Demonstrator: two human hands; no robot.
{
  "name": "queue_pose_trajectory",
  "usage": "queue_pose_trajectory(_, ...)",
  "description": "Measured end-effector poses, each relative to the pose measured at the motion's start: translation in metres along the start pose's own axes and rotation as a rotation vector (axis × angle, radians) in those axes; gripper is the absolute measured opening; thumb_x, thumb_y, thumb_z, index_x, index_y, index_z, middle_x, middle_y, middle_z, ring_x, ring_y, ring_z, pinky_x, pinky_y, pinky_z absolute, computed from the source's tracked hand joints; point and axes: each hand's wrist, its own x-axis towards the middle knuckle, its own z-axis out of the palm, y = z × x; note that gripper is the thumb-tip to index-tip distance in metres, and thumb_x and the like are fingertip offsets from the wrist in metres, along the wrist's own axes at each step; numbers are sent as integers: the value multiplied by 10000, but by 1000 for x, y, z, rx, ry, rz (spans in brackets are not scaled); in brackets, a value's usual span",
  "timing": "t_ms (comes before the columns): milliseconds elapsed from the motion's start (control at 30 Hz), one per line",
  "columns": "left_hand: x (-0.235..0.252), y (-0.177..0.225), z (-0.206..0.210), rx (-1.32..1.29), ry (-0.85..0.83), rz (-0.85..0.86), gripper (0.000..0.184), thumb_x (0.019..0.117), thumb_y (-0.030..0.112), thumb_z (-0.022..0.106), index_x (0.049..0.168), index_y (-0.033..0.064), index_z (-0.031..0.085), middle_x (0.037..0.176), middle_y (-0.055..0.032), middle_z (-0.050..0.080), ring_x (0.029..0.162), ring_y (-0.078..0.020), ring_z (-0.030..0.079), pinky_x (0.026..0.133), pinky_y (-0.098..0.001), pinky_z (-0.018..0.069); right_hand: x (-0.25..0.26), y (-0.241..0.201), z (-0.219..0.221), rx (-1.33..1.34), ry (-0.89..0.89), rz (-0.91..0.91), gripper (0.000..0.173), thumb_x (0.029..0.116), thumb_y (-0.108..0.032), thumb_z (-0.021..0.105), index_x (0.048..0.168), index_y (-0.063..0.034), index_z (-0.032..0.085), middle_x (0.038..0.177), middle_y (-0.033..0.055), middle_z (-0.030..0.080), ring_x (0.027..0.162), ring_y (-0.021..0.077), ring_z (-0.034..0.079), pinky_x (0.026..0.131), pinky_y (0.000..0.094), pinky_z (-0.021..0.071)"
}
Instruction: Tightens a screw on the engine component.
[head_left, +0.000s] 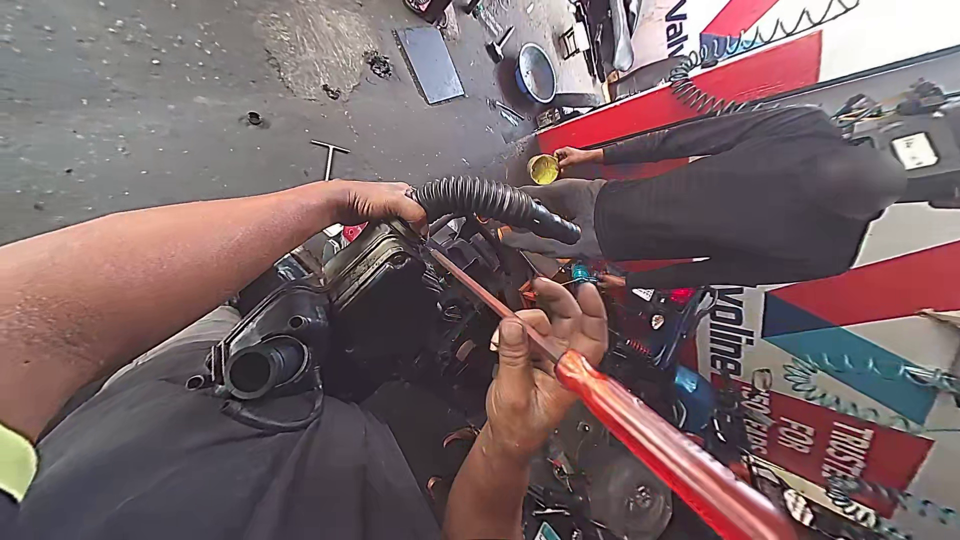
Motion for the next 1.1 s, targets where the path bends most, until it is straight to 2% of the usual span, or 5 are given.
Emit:
queue_pose_trajectory(267, -2, 1, 1, 7, -5, -11, 177, 739, 269, 656, 767, 96, 687, 726, -73, 699, 659, -135, 682, 595, -326, 553, 3, 0, -9, -222, 121, -192, 810, 857, -201, 840, 1496, -148, 346, 1328, 42, 551, 695, 9, 588, 675, 161, 564)
queue_pose_trajectory(433, -1, -3, 2, -12, 3, -4, 196, 744, 281, 664, 780, 91, 692, 733, -78, 705, 661, -140, 688, 591, -329, 556, 9, -3, -18, -296, 181, -352, 1024, 847, -259, 851, 1562, -255, 118, 1415, 54, 496, 837, 59, 667, 758, 224, 593)
queue_pose_trajectory(733, 2, -7, 3, -2, 22, 8, 185, 747, 279, 664, 774, 99, 702, 742, -71, 711, 675, -136, 689, 606, -332, 557, 17, -5, -30, -196, 188, -481, 849, 940, -409, 713, 1564, -312, 146, 1494, 52, 466, 946, 117, 695, 783, 267, 595)
queue_pose_trajectory(833, -2, -4, 7, -12, 49, 3, 153, 762, 241, 647, 770, 94, 686, 730, -61, 702, 668, -129, 682, 602, -323, 552, 15, -9, -40, -11, 131, -442, 693, 1010, -481, 582, 1580, -337, 215, 1479, 63, 508, 982, 187, 696, 806, 314, 602)
queue_pose_trajectory(1100, -7, 0, 20, 7, 129, -25, 132, 777, 220, 643, 765, 92, 674, 725, -67, 699, 660, -133, 682, 591, -323, 550, -17, -25, -102, -256, 55, -495, 459, 910, -244, 777, 1293, -220, 524, 1074, -67, 707, 914, 134, 724, 773, 302, 639)
